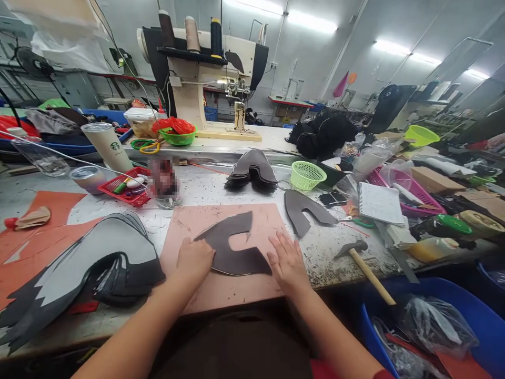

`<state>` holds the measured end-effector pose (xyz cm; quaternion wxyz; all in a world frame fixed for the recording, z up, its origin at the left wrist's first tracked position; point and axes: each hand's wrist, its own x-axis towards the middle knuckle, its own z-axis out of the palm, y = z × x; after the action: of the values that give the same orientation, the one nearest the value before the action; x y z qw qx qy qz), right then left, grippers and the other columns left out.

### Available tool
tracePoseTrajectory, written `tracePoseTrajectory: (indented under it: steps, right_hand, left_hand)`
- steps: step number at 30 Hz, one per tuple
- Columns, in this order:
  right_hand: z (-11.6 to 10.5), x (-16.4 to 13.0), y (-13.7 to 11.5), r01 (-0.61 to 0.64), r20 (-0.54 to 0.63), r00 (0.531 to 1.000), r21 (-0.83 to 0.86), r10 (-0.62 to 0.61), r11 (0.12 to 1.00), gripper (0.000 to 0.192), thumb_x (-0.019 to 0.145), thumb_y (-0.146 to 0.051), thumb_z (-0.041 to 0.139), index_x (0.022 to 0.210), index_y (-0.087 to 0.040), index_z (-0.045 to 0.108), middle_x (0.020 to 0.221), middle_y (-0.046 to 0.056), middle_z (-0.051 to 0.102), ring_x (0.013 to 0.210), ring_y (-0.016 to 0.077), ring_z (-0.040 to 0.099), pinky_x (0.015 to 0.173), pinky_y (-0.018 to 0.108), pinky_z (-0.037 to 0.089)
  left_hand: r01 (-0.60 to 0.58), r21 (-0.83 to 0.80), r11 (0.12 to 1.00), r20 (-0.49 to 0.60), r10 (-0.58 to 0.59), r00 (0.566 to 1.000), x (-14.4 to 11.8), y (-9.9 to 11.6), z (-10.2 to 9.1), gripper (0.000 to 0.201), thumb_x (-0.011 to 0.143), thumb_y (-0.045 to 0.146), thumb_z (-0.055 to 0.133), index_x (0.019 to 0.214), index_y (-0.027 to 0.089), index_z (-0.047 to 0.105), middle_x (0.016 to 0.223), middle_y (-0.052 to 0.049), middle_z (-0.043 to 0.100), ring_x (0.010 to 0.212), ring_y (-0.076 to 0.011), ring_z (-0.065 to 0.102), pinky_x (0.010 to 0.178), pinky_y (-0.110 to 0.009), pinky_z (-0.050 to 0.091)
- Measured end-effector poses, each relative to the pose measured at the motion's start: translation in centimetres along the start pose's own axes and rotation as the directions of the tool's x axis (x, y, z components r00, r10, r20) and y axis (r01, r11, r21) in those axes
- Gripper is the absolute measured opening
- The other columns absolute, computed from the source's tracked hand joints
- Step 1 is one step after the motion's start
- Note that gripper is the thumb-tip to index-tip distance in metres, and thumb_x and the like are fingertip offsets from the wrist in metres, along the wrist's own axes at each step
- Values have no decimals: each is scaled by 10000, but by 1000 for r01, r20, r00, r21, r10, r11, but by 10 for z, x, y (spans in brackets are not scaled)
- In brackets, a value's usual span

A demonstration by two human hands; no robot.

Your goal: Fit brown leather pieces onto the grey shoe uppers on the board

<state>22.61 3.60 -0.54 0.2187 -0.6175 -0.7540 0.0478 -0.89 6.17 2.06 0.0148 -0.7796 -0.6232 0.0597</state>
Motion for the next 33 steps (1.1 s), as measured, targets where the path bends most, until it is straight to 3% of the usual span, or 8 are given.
tracePoseTrajectory:
  steps: [2,5,8,10,14,20,29,33]
  right_hand:
    - [-5,-4,2,17,-71,997,40,-14,999,401,865,-290,278,1172,-168,505,1300,108,430,1217,232,345,1020,492,193]
    - [-3,-8,-13,191,-14,982,149,-191,970,387,850,-216,291,1160,-154,514,1265,106,474,1184,190,395,1018,411,261]
    - [9,-8,-45,461,141,845,297,-516,836,422,855,-263,319,1237,-123,433,1302,105,432,1227,160,336,1036,344,242]
    - [16,-4,-63,525,211,764,346,-610,778,521,857,-367,345,1305,-102,326,1358,116,338,1278,169,230,1051,342,196]
    - [19,5,-70,480,325,738,361,-591,799,663,839,-488,343,1367,-133,157,1417,87,183,1306,167,107,1064,333,144]
    - [19,16,-45,431,391,746,334,-539,838,606,843,-514,304,1362,-227,175,1423,43,179,1300,140,144,1067,335,105]
    - [21,34,-20,423,418,739,324,-529,846,604,840,-517,315,1347,-199,236,1411,42,215,1295,150,168,1066,315,95]
    - [19,41,-12,444,431,720,317,-545,838,579,843,-503,327,1346,-230,237,1412,24,218,1296,149,166,1063,306,83]
  left_hand:
    - [-25,13,1000,39,25,999,-11,3,-4,349,815,249,359,634,143,638,626,-112,619,621,-245,569,671,-417,363]
    - [-172,-2,985,-11,172,985,-23,7,1,278,796,294,421,823,142,653,837,-129,646,826,-264,573,728,-387,390]
    - [-328,-51,943,-123,320,939,-29,12,27,468,794,445,397,1124,147,542,1185,-138,529,1098,-271,459,892,-370,348]
    - [-355,-33,934,-159,345,925,-31,12,51,551,779,496,371,1217,174,459,1279,-123,448,1185,-285,371,957,-400,284]
    - [-343,46,938,-264,343,902,-35,8,83,601,765,496,362,1269,171,390,1302,-116,421,1233,-282,303,1006,-429,208]
    - [-409,66,910,-387,401,830,-32,0,85,829,684,706,338,1248,103,411,1293,-158,418,1207,-288,349,963,-397,306]
    - [-393,86,916,-343,397,851,-32,-1,79,803,702,674,346,1284,121,358,1332,-141,362,1228,-271,324,968,-389,298]
    - [-366,65,928,-288,368,884,-32,0,76,772,702,658,354,1268,134,389,1330,-130,368,1226,-267,328,978,-378,284]
